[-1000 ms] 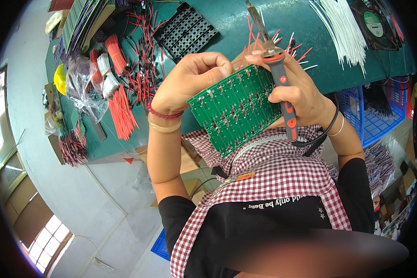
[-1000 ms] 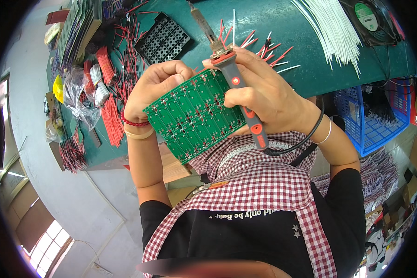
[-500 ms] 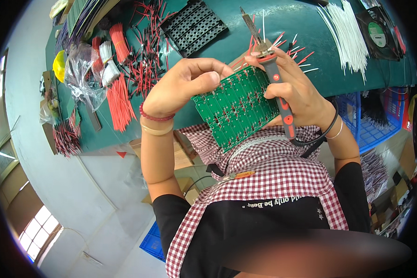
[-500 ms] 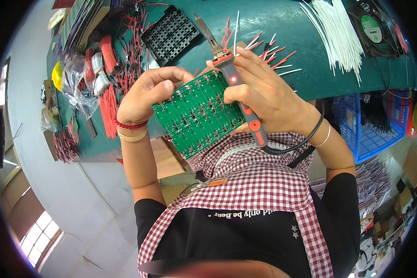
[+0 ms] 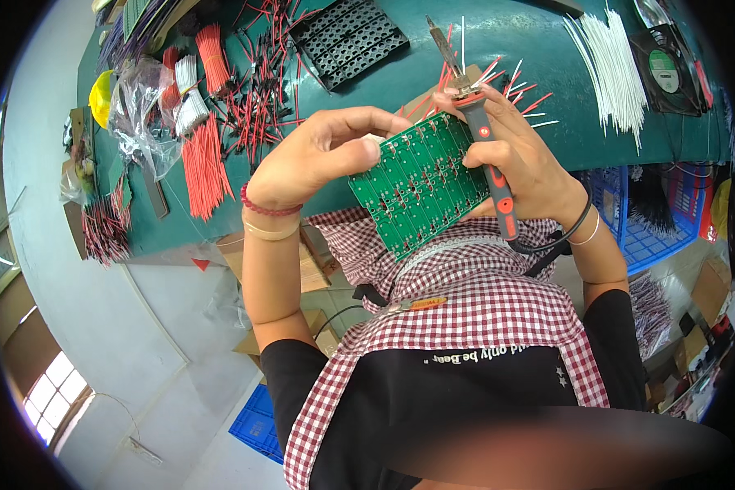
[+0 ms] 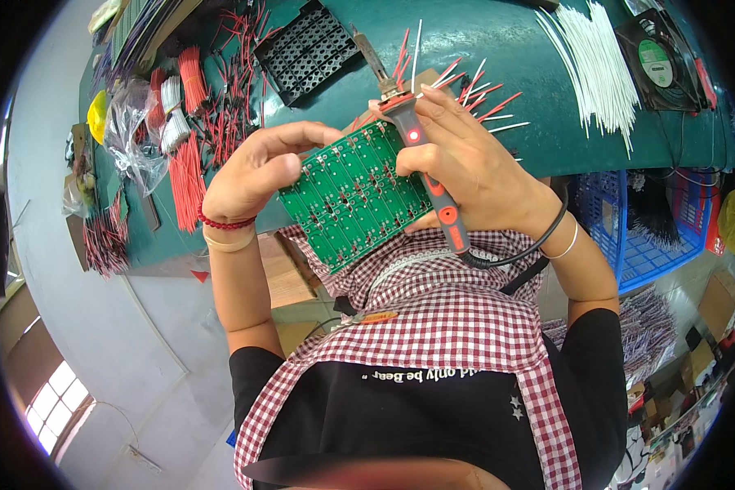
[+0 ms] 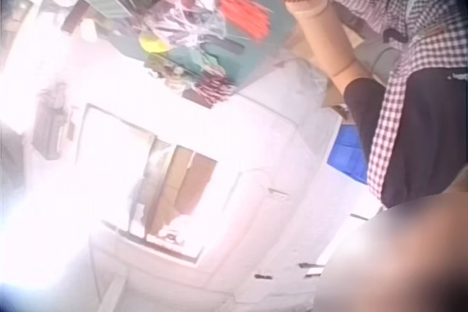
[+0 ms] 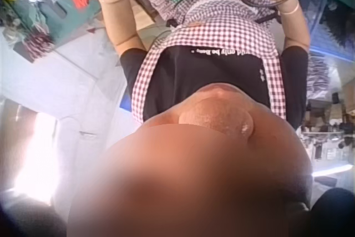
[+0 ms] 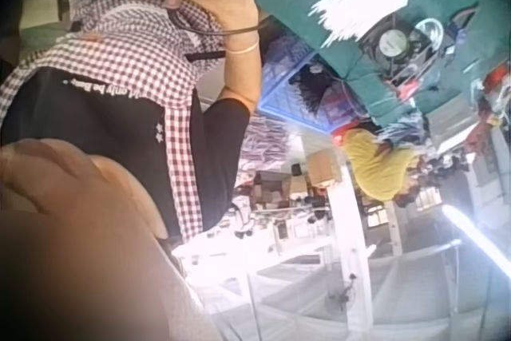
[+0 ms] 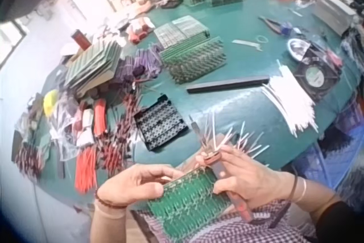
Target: The person solders red and white wires onto a green printed circuit board (PCB) using a soldering iron and solder wire.
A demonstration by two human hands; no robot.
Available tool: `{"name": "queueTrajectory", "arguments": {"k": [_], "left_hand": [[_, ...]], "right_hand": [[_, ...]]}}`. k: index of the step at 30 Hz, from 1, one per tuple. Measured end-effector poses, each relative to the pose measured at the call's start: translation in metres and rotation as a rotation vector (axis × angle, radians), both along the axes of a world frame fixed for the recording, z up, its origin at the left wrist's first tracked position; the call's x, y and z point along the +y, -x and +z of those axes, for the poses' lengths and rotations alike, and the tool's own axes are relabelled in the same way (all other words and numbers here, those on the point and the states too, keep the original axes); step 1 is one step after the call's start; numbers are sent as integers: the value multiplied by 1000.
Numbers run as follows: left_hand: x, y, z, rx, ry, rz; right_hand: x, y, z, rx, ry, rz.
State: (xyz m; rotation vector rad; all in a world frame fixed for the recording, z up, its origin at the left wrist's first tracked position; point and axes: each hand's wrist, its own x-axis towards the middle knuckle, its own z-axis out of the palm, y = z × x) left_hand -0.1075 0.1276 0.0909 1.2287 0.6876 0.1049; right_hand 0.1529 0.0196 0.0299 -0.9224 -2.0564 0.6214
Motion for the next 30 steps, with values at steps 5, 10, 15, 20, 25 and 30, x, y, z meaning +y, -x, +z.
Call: {"name": "queueTrajectory", "arguments": {"k": [5, 10, 15, 20, 25, 30], "left_hand": [[-3, 3, 0, 98, 30, -4], [-7, 1, -8, -60, 203, 97], [-1, -7, -21, -92, 137, 63], [3, -21, -26, -75, 52, 76], [7, -31, -18, -19, -283, 13], [8, -33, -23, -38, -387, -21]], "right_hand": [[-3, 1, 2, -25, 20, 6], [-8, -5, 0, 11, 63, 4], [-7, -9, -9, 112, 96, 32], [-5, -10, -7, 125, 66, 37], [-4, -11, -2, 124, 89, 65], [-5, -10, -2, 134, 76, 36]]}}
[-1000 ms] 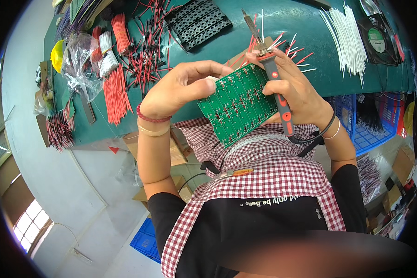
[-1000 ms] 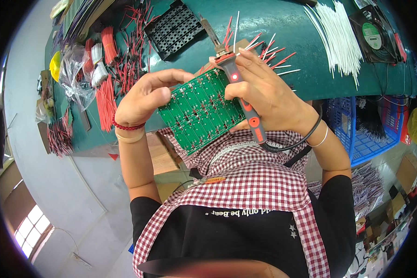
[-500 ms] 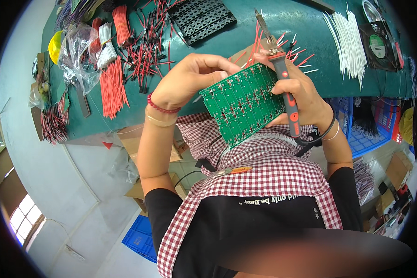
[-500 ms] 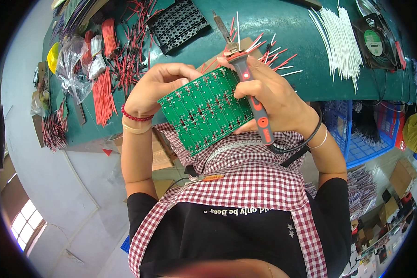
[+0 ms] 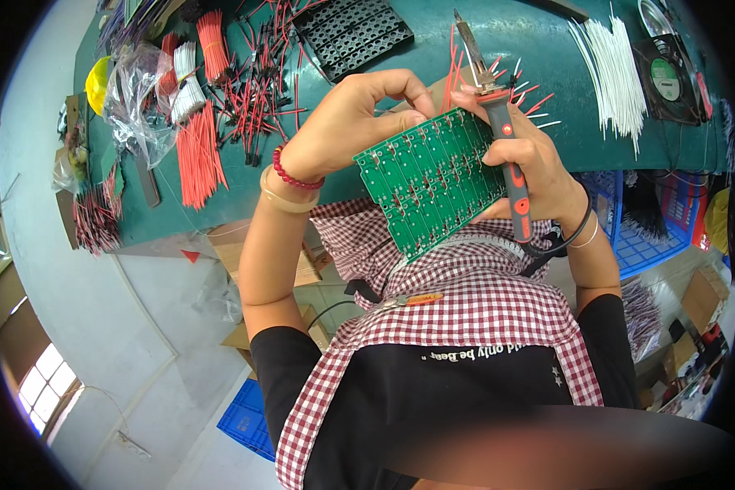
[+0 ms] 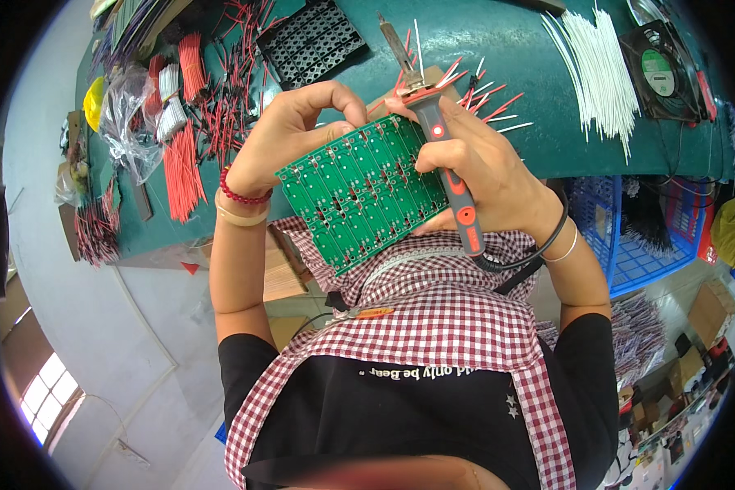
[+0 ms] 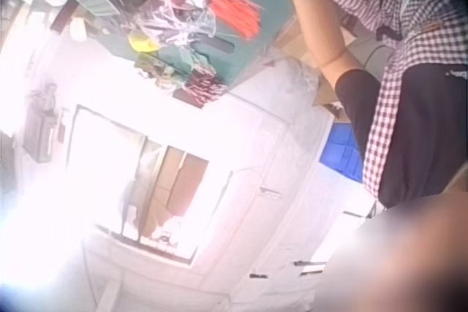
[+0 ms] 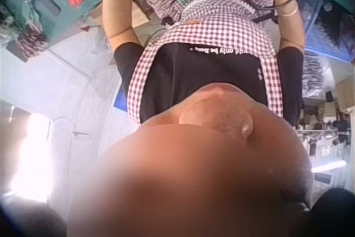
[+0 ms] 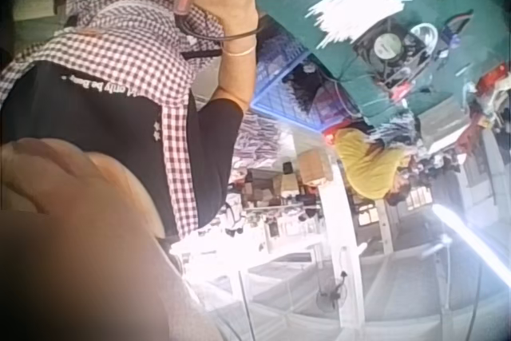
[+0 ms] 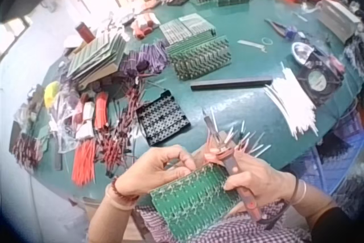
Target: The person solders red and white wires onto a green printed circuit board (PCB) using a soldering iron and solder wire.
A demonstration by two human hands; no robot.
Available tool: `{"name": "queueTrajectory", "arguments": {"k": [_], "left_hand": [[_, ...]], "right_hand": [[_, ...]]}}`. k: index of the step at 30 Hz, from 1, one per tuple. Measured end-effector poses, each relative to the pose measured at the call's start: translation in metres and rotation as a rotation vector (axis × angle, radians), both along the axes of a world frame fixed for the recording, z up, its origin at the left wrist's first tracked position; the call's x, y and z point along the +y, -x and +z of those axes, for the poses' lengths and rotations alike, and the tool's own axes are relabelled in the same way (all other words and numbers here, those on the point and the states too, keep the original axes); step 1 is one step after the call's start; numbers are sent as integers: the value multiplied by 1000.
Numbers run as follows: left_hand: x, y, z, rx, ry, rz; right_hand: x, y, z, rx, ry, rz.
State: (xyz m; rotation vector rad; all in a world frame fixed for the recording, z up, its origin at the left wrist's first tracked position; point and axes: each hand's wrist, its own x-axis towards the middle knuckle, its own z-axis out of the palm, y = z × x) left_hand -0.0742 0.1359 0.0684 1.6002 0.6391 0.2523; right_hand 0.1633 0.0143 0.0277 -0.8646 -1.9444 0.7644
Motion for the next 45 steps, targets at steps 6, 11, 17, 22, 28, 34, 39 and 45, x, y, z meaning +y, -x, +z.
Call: {"name": "queueTrajectory", "arguments": {"k": [6, 11, 17, 22, 28, 34, 39, 45], "left_hand": [[0, -1, -21, -136, -210, 71], [-2, 3, -5, 91, -194, -13], [-7, 6, 9, 82, -141, 9], [-1, 11, 18, 194, 407, 98], [-2, 16, 24, 280, 294, 46], [-8, 30, 1, 278, 265, 25], [-13, 33, -11, 287, 186, 28], [-11, 39, -28, 261, 133, -3]], "right_hand": [[2, 0, 5, -10, -15, -8], [-4, -2, 1, -61, 6, -20], [-2, 5, -1, -39, -39, -38], [-4, 5, -2, -110, -26, -43], [3, 12, 0, -152, -19, 30], [-2, 16, 2, -134, 9, 28], [-21, 8, 12, -66, -157, -68], [-46, 25, 8, -41, 45, -135]]}}
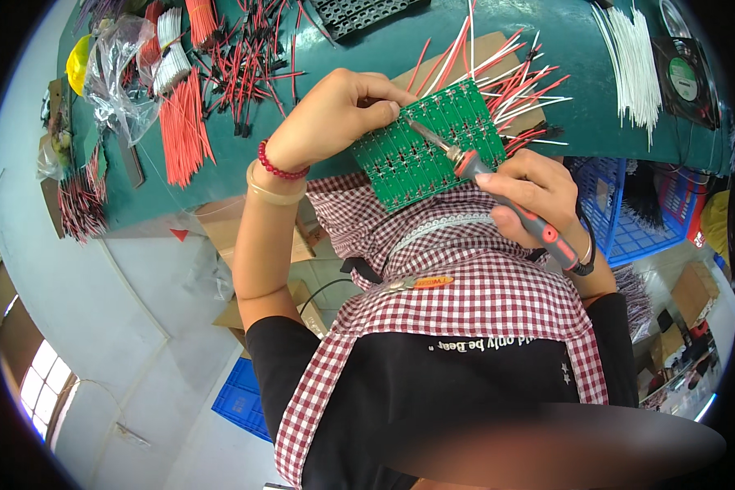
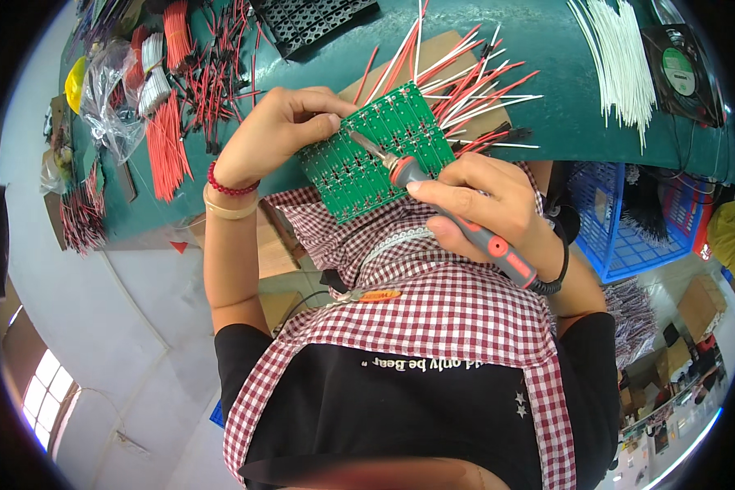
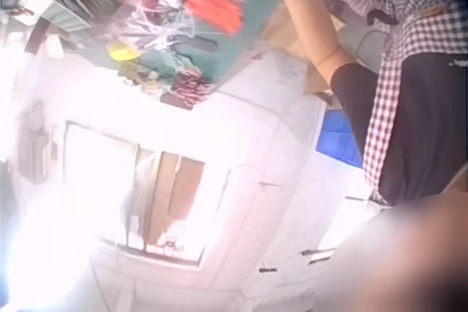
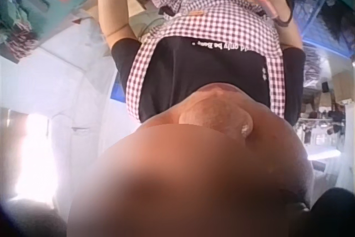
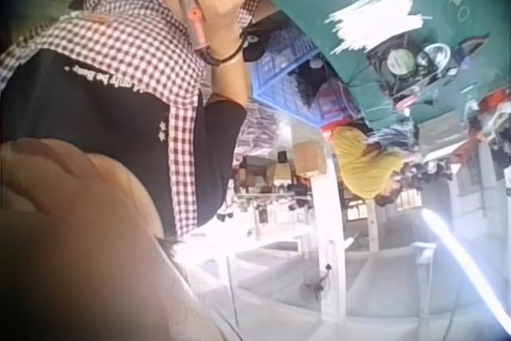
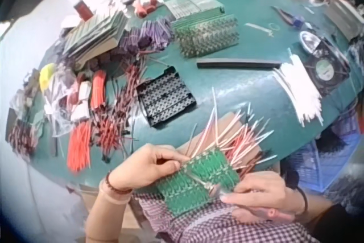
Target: The person solders red and white wires onto a green printed circuit board (PCB) using a soldering iron and solder wire.
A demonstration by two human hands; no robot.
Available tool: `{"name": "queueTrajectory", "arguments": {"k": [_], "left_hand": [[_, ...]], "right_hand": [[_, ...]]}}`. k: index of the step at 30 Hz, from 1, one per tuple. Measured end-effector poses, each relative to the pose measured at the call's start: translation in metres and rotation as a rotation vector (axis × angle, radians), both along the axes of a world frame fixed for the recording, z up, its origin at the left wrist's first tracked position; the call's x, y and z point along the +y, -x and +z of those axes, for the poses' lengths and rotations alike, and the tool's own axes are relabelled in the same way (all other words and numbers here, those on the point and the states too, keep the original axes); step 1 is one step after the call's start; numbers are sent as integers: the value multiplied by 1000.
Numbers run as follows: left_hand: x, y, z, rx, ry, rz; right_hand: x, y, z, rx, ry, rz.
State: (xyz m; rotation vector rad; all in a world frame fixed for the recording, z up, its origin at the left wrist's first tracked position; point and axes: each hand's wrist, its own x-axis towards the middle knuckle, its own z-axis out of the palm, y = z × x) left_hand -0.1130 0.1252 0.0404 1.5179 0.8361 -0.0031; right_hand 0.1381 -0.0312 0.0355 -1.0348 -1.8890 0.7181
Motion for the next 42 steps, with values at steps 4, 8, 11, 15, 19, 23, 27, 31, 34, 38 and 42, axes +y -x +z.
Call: {"name": "queueTrajectory", "arguments": {"k": [4, 8, 11, 15, 19, 23, 27, 31, 34, 38, 42], "left_hand": [[1, 3, -10, -63, -28, -38], [1, 1, -9, -96, -38, -38], [0, 0, -11, -107, -58, -42], [-1, -1, -12, -102, -110, -41], [1, -2, -12, -119, -170, -73], [0, -1, -20, -143, -212, -52], [2, -5, -21, -114, -329, -110], [1, -5, -18, -76, -450, -143], [2, -1, -11, -75, -441, -55], [20, 23, 13, 40, -587, 207], [30, 38, 50, -8, -477, 632]], "right_hand": [[-3, 0, 2, 79, -28, -66], [0, -1, 7, 48, -34, -92], [5, 0, 9, 17, -40, -76], [9, 2, 17, -6, -23, -58], [17, 6, 36, -78, 18, -34], [22, 20, 51, -200, 1, 43], [20, 25, 49, -278, -37, 62], [18, 23, 45, -237, -11, 35], [18, 23, 42, -210, -3, 16], [22, 19, 42, -185, 25, -6], [23, 10, 43, -72, 41, -109]]}}
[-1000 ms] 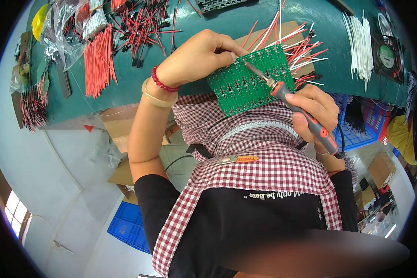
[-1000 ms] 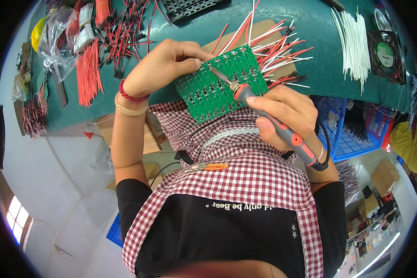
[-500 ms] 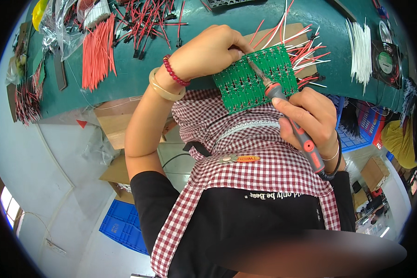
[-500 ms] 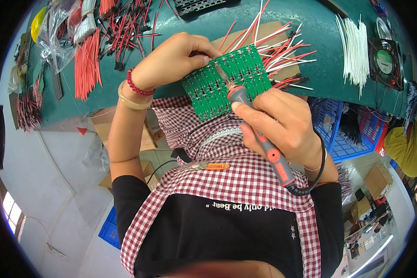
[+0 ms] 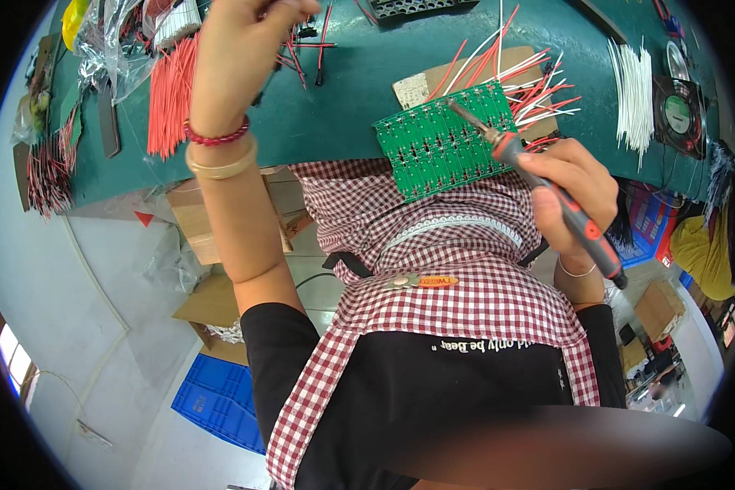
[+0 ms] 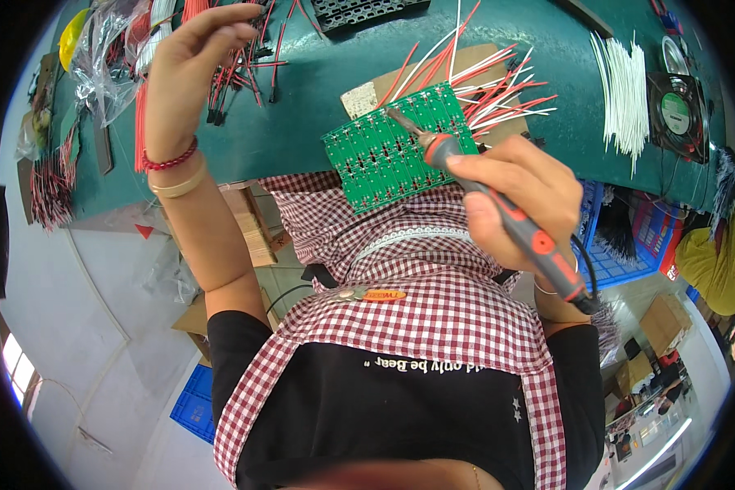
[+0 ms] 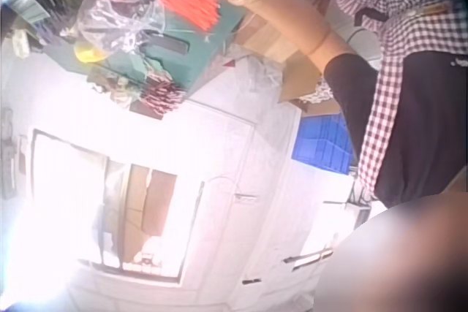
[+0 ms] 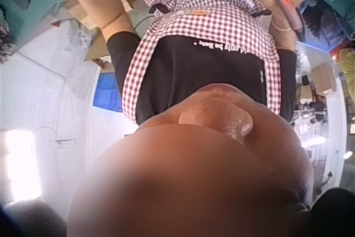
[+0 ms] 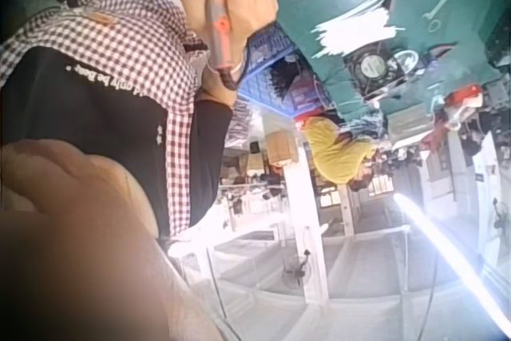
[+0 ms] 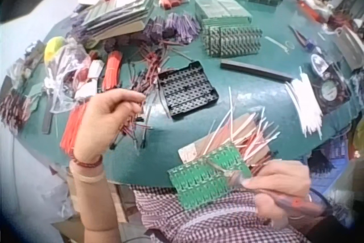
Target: The person solders red and white wires onto a green printed circuit board (PCB) using a soldering iron and solder wire.
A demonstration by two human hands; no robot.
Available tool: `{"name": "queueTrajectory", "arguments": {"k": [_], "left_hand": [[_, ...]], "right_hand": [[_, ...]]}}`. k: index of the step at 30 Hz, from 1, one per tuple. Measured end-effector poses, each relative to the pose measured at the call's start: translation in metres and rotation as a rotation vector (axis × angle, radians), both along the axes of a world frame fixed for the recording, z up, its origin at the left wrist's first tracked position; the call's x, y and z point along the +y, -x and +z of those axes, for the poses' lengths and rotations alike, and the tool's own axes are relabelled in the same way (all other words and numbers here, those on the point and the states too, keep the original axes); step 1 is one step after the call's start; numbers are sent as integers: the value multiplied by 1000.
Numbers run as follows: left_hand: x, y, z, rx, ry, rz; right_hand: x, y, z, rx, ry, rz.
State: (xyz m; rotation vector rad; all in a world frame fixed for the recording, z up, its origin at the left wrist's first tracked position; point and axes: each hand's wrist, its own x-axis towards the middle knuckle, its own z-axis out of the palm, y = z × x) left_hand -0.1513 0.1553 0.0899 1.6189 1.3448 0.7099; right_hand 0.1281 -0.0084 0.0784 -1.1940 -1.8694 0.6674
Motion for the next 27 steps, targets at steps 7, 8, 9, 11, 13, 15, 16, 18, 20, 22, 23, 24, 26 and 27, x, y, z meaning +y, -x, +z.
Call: {"name": "queueTrajectory", "arguments": {"k": [7, 8, 9, 11, 13, 15, 16, 18, 20, 22, 23, 24, 26, 27], "left_hand": [[12, 68, -17, -1, -30, 6], [10, 70, -14, 37, -30, 62], [14, 66, -24, 15, -39, 42], [16, 69, -24, 63, -240, 164], [27, 84, -16, 303, -350, 369], [54, 113, -22, 412, -516, 461], [69, 124, -26, 518, -626, 477], [93, 127, -23, 569, -627, 435], [109, 127, -22, 805, -702, 257], [122, 133, -35, 790, -705, -11], [124, 137, -41, 862, -747, -179], [113, 123, -42, 992, -711, -158], [100, 110, -52, 1374, -605, -130], [92, 109, -49, 1373, -606, -135]], "right_hand": [[7, -4, 1, 71, 32, -20], [7, -3, 2, 73, 41, -9], [5, -5, 3, 52, 30, -29], [10, -5, -1, 65, -2, -3], [7, -2, -2, 114, 3, -53], [6, -3, -2, 145, -24, -52], [5, -6, -2, 142, -3, -78], [3, -7, -1, 141, 8, -104], [1, -7, 0, 173, -4, -158], [0, -5, 3, 172, -17, -160], [-1, -6, 3, 175, -29, -160], [-4, -8, 2, 174, -38, -177], [-3, -14, -3, 183, -21, -209], [-6, -15, -4, 189, -21, -233]]}}
